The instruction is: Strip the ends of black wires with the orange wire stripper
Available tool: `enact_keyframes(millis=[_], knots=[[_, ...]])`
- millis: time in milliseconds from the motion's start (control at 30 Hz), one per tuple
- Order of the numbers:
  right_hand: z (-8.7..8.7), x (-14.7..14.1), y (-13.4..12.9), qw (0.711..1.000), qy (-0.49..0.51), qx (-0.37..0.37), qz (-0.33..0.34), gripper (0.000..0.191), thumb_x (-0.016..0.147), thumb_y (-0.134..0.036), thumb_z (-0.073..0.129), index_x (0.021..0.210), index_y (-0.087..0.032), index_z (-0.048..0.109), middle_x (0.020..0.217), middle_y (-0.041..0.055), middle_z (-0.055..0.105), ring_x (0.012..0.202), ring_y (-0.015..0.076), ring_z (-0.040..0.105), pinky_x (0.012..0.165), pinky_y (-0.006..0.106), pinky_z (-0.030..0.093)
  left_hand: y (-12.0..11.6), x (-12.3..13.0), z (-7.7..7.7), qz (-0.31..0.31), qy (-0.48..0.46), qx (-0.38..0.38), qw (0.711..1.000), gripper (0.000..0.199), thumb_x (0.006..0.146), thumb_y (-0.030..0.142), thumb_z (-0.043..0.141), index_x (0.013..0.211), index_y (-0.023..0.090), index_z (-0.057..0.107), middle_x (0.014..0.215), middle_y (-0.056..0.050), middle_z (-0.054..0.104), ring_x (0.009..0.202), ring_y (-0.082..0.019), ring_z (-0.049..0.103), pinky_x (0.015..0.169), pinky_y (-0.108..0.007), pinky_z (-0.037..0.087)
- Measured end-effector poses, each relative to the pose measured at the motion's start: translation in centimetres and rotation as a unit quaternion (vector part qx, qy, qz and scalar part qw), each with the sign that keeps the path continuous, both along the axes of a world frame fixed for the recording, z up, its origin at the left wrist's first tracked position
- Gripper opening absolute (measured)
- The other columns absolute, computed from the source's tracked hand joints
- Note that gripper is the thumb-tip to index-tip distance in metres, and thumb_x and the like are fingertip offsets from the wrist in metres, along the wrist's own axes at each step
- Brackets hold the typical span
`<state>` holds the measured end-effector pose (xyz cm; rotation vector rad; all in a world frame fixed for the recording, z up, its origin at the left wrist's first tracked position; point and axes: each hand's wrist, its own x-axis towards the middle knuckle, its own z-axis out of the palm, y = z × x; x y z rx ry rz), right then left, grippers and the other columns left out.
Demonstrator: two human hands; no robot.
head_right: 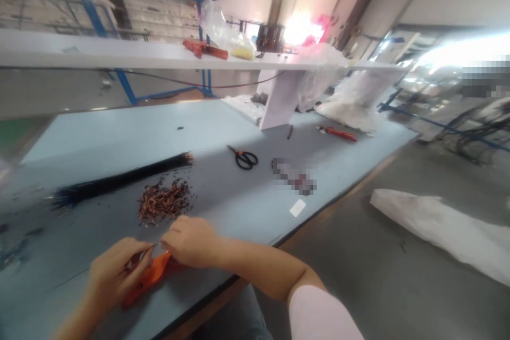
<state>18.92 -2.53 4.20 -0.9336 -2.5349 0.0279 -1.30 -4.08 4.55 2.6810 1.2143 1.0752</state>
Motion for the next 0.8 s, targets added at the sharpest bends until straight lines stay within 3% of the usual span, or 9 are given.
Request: enact_keyframes(millis=[267, 367, 433, 500, 600, 800], knots=[[0.6, 0.3, 0.4, 1.0, -0.022, 0.007, -0.003, 0.008, 0.083, -0.019, 0.054, 0.077, -0.019, 0.06, 0.077, 0.0024, 0.063, 0.073, 0.0167, 0.051, 0.06, 0.026, 0.039, -0.6, 0.4, 1.2, 0.015, 0.01, 0.033, 0.999, 0.022, 0.083, 0.023, 0.049, 0.064, 0.021, 0.059, 0.05, 0.003, 0.048, 0.046, -0.011, 0.047, 0.048, -0.023, 0.035], [1.7, 1.5, 1.4, 0.997, 0.0, -0.014, -0.075, 0.007, 0.078, -0.015, 0.054, 0.074, -0.018, 0.059, 0.076, 0.0035, 0.063, 0.074, 0.0168, 0.051, 0.064, 0.026, 0.04, -0.4, -0.7, 1.4, 0.06, -0.048, 0.031, 0.997, 0.017, 0.08, 0.022, 0.053, 0.063, 0.02, 0.058, 0.053, 0.004, 0.052, 0.046, -0.01, 0.045, 0.048, -0.023, 0.036], [2.2, 2.3, 2.1, 0.989, 0.049, -0.034, -0.132, 0.01, 0.081, -0.014, 0.052, 0.079, -0.017, 0.062, 0.08, 0.0042, 0.064, 0.079, 0.0166, 0.054, 0.069, 0.026, 0.043, -0.1, -1.6, 1.6, 0.103, -0.112, 0.018, 0.988, 0.011, 0.078, 0.021, 0.058, 0.067, 0.019, 0.059, 0.056, 0.004, 0.055, 0.046, -0.009, 0.045, 0.048, -0.022, 0.037], [2.0, 2.6, 2.5, 0.982, 0.095, -0.059, -0.15, 0.016, 0.087, -0.016, 0.049, 0.087, -0.017, 0.064, 0.086, 0.0044, 0.066, 0.084, 0.0156, 0.056, 0.075, 0.026, 0.044, 0.0, -2.0, 1.6, 0.13, -0.163, -0.013, 0.978, 0.007, 0.078, 0.021, 0.06, 0.071, 0.019, 0.06, 0.058, 0.004, 0.057, 0.047, -0.008, 0.047, 0.047, -0.021, 0.037], [0.8, 1.9, 2.4, 0.982, 0.105, -0.104, -0.115, 0.021, 0.091, -0.018, 0.046, 0.096, -0.018, 0.066, 0.094, 0.0051, 0.068, 0.091, 0.0153, 0.059, 0.083, 0.027, 0.046, -0.2, -1.5, 1.6, 0.117, -0.185, -0.045, 0.975, 0.008, 0.078, 0.021, 0.06, 0.071, 0.018, 0.062, 0.059, 0.003, 0.058, 0.049, -0.008, 0.048, 0.047, -0.019, 0.037], [-1.1, 0.6, 1.7, 0.983, 0.094, -0.149, -0.059, 0.036, 0.086, -0.008, 0.044, 0.118, -0.015, 0.058, 0.116, 0.0099, 0.064, 0.109, 0.0197, 0.054, 0.097, 0.036, 0.044, -0.3, 0.1, 1.0, 0.105, -0.107, -0.04, 0.988, 0.012, 0.078, 0.02, 0.057, 0.069, 0.018, 0.064, 0.052, 0.004, 0.049, 0.05, -0.008, 0.044, 0.053, -0.021, 0.034]])
